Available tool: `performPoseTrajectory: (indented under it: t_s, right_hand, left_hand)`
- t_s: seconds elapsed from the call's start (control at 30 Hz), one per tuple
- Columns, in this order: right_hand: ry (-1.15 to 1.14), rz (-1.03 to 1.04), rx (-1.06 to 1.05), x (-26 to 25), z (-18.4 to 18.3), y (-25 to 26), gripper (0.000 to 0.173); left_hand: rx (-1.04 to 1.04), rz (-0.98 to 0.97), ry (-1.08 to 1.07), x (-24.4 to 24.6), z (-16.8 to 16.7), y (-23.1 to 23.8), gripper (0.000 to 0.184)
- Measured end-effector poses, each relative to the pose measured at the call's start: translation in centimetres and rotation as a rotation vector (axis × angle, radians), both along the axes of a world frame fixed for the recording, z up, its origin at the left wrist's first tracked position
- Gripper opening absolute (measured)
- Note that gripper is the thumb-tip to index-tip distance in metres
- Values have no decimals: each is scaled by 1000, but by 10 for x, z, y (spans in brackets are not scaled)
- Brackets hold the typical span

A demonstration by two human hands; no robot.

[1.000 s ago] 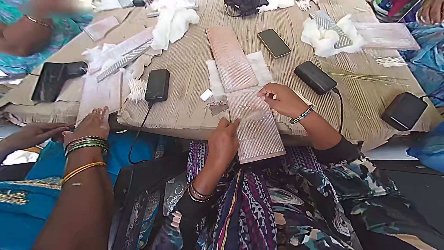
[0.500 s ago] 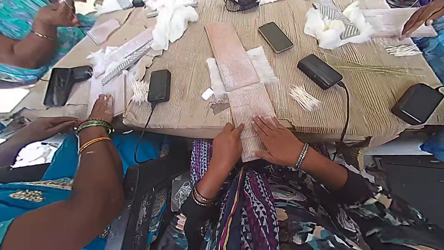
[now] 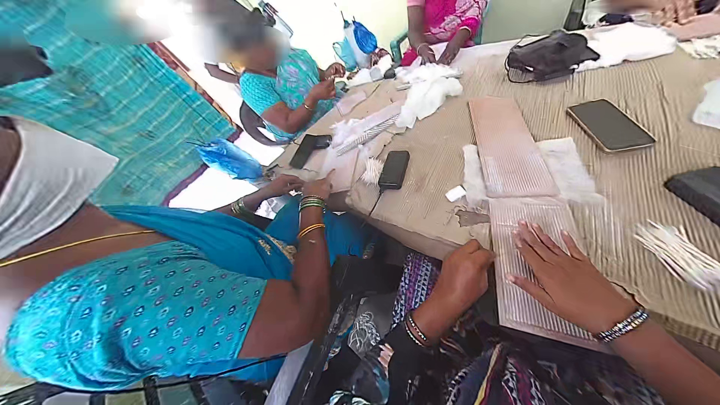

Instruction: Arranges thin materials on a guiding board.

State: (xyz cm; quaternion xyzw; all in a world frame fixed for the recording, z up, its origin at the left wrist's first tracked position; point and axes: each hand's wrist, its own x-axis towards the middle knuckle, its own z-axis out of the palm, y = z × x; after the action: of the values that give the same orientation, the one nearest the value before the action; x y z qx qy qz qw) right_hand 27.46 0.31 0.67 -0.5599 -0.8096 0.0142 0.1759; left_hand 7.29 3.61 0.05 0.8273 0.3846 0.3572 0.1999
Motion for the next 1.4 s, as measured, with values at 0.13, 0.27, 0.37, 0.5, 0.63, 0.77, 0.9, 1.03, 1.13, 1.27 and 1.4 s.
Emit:
performPoseTrajectory:
  t_s: [0.13,0.27,0.37,0.5,0.63,0.77,0.9,1.03,1.13,1.27,1.4]
  right_hand:
    - [-36,-23,17,7,-15,-22,101]
    - [-59,32,-22,19,-3,-56,94]
    - [12,84,-7,32,11,-57,78]
    - [114,1,205,22,7,-28,77]
    - [-7,-35,57,9,-12,-20,99]
    - [-35,0,-25,13,-7,-48,102]
    - [-33,91,-282,26,28,-73,88]
    - [82,-78,118,26,17,-55,50]
    - [32,-101,223,23,6,-41,27]
    - [21,-93,255,15,8,-40,24]
    - [34,-92,302,11,12,-42,30]
  left_hand:
    - [10,-37,34,-3,0,-8,17]
    - [51,-81,48,-11,-2,-17,15]
    - [96,-77,37,-13,-2,-20,14]
    - [145,-22,10,-9,-3,-16,14]
    - [151,-17,52,-5,-3,-15,13]
    - [123,-47,72,-12,-5,-19,13]
    - [108,-78,78,-15,-5,-25,13]
    - [151,-62,39,-14,-5,-25,14]
    - [163,-43,20,-15,-5,-26,14]
    - [204,-7,61,-18,1,-28,14]
    - [234,-48,150,-11,8,-30,18]
